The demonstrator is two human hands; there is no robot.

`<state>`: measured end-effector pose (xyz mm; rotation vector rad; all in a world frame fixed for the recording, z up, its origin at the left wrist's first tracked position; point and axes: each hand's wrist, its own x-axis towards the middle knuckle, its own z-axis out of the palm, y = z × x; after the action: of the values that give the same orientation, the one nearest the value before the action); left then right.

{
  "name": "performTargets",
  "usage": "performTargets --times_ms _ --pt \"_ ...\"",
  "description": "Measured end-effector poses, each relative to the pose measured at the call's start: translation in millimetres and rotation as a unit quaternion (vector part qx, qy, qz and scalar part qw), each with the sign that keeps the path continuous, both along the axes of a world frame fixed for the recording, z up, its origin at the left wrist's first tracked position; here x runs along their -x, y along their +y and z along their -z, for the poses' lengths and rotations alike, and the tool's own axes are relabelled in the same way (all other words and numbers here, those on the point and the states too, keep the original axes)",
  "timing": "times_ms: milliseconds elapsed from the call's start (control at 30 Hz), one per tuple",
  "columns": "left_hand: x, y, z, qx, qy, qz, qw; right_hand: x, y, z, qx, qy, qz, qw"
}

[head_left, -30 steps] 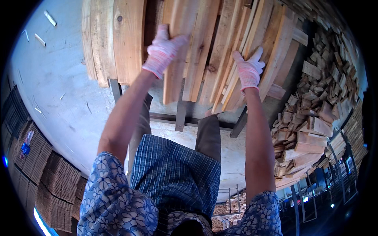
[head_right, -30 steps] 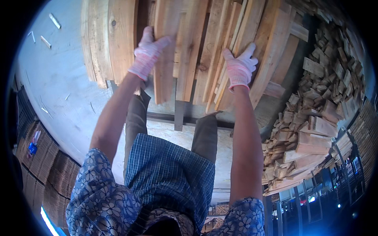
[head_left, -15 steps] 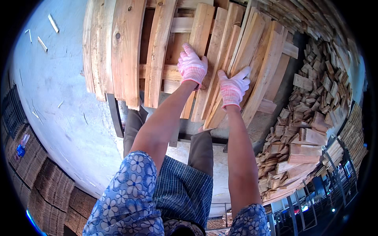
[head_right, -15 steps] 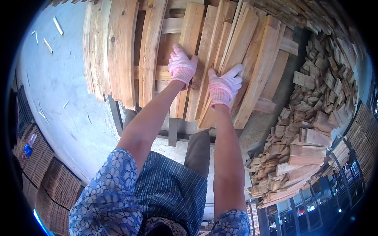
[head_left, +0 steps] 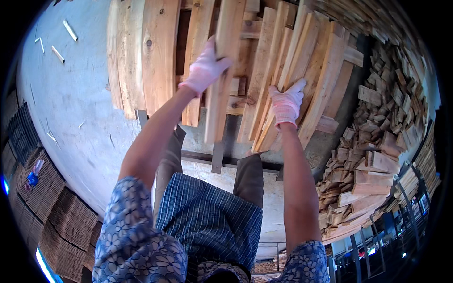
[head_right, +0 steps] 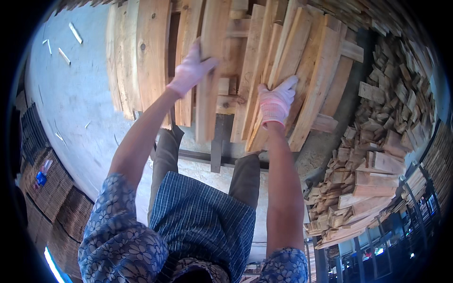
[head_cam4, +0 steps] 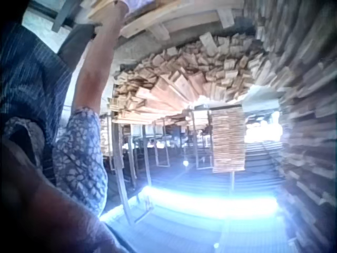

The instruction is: The person picks up wooden planks from a pile and stacks them onto a wooden pallet. They repeatedly lift the planks and place them in a neat arrangement on the pallet.

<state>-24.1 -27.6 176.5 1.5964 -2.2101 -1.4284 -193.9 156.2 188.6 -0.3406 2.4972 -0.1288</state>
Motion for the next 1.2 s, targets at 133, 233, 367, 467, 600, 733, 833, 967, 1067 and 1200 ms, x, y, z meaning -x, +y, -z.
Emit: performTargets --times_ms 133,233,367,467,600,733,833,967,1067,1200 --pt "32.1 38.6 27.8 0.083 -0.143 0.097 0.981 8.7 22.6 13.3 0.066 0.052 -0.023 0.996" --pt "10.8 60.4 18.1 0.26 -0.112 0.183 0.941 -9.2 4.7 -7.2 0.051 0.026 0.02 0.998" --pt "-33.6 17.7 -2.7 0.286 -0.021 0.163 0.944 -66.7 -3.7 -42.7 0.112 -0.011 0.023 0.993" --pt "-77.9 -29.3 -11.2 0.221 -0.105 0.057 0.968 -106.7 -30.0 -26.8 0.186 -0.013 -0.018 0.982" --pt "-154.3 -116.1 -14.1 0.003 -0.303 0.051 0.952 -132.8 -106.7 10.4 0.0 -0.049 -0.092 0.995" --pt "-187.2 -140.2 -10.7 -0.078 -0.365 0.108 0.922 -128.2 -132.9 19.5 0.031 0.073 -0.161 0.984" --pt "-179.2 -151.7 -14.3 -0.14 -0.366 0.155 0.907 -114.6 -158.8 17.3 0.088 -0.004 -0.071 0.994" --pt "-177.6 -149.1 -14.1 -0.107 -0.376 0.185 0.902 -125.5 -173.5 29.3 0.116 -0.012 -0.069 0.991" --pt "-177.6 -147.7 -7.7 -0.122 -0.399 0.175 0.892 -150.7 -196.8 20.6 0.09 -0.107 -0.084 0.987" --pt "-163.7 -150.0 -13.4 -0.133 -0.406 0.192 0.884 -113.6 -163.4 26.9 0.136 -0.119 -0.131 0.975"
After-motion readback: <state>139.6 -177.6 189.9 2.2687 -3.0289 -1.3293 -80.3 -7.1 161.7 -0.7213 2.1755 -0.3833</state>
